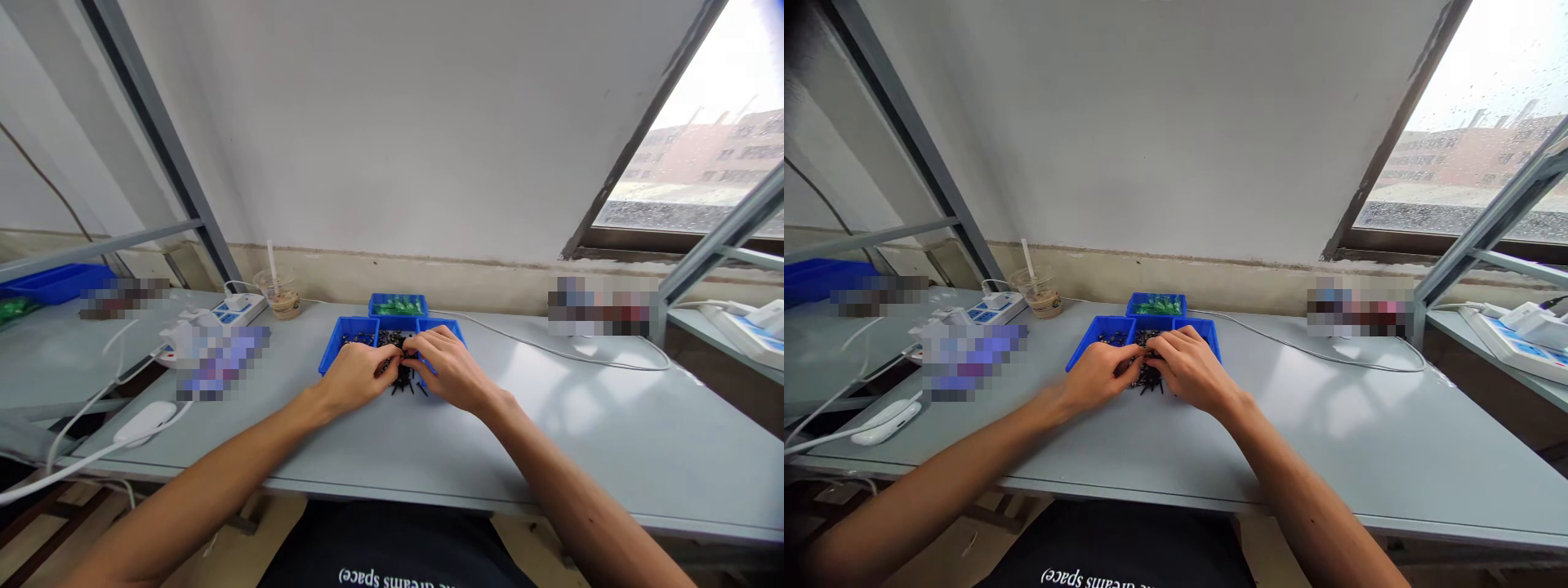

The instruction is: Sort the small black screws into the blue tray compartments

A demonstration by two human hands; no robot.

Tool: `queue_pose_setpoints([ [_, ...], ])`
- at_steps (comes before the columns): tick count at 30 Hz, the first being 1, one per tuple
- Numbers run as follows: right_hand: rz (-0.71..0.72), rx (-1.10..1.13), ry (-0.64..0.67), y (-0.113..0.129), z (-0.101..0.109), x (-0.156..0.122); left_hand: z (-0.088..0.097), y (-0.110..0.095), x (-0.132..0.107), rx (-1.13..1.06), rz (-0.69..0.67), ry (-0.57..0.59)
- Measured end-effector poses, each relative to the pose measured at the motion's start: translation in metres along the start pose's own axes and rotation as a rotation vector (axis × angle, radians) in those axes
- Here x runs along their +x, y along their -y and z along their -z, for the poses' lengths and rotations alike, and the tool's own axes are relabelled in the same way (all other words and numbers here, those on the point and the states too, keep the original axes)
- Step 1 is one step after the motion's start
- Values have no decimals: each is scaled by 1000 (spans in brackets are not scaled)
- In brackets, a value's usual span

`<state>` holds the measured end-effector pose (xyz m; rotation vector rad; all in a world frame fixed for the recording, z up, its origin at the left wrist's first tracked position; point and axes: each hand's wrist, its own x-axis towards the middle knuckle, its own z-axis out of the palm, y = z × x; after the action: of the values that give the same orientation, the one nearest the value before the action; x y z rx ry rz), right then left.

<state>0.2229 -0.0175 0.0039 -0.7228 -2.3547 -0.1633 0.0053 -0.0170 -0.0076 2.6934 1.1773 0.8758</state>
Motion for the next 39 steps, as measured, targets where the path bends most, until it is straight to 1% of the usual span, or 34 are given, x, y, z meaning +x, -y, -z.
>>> queue_pose_setpoints([
  [6,14,-16,3,0,-1,1,1,-2,0,-1,19,17],
  [11,-5,-28,28,0,0,1,1,-3,0,4,15,16],
  [18,-11,22,29,1,1,0,0,-2,0,7,20,12],
  [32,-4,-30,54,2,0,3,1,-2,0,44,-4,25],
  [39,-25,14,36,1,0,1,1,-1,-1,32,13,0],
])
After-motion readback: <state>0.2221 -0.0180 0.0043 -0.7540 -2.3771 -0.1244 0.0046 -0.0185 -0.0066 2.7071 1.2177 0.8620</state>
